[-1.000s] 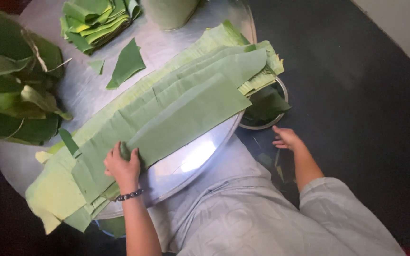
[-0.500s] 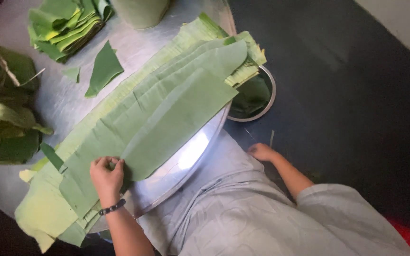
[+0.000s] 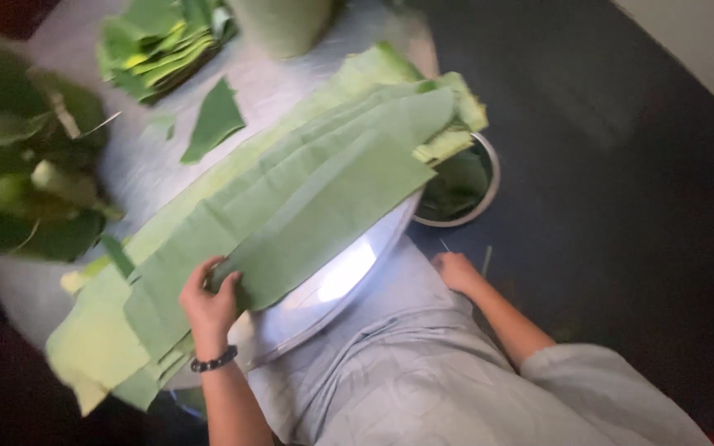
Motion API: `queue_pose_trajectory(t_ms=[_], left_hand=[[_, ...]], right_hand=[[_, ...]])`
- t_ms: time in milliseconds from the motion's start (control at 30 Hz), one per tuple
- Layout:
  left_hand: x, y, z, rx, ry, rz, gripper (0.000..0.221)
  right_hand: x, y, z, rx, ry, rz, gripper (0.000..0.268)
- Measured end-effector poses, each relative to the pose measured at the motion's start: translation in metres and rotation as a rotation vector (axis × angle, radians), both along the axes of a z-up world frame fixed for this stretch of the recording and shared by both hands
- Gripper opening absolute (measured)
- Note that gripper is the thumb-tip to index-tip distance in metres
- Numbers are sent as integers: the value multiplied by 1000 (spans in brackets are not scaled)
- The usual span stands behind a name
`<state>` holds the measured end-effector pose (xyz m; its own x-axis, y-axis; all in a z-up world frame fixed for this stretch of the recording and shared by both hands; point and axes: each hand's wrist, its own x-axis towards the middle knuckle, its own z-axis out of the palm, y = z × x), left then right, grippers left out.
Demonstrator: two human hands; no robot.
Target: Folding and stacking banana leaves on a metal table for food packaging preparation.
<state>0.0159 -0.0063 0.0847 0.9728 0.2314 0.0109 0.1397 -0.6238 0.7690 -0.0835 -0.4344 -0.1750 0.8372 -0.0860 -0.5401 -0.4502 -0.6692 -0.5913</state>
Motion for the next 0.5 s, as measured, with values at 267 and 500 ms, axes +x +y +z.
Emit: queue_pose_trajectory(t_ms=[267,500], left_hand=[[-25,9,55,-165,-237,-116,38],[-27,25,63,-213,-312,-137,36]], right_hand=[[4,73,178,627,-53,74,39],[47,197,22,1602,321,-209,41]])
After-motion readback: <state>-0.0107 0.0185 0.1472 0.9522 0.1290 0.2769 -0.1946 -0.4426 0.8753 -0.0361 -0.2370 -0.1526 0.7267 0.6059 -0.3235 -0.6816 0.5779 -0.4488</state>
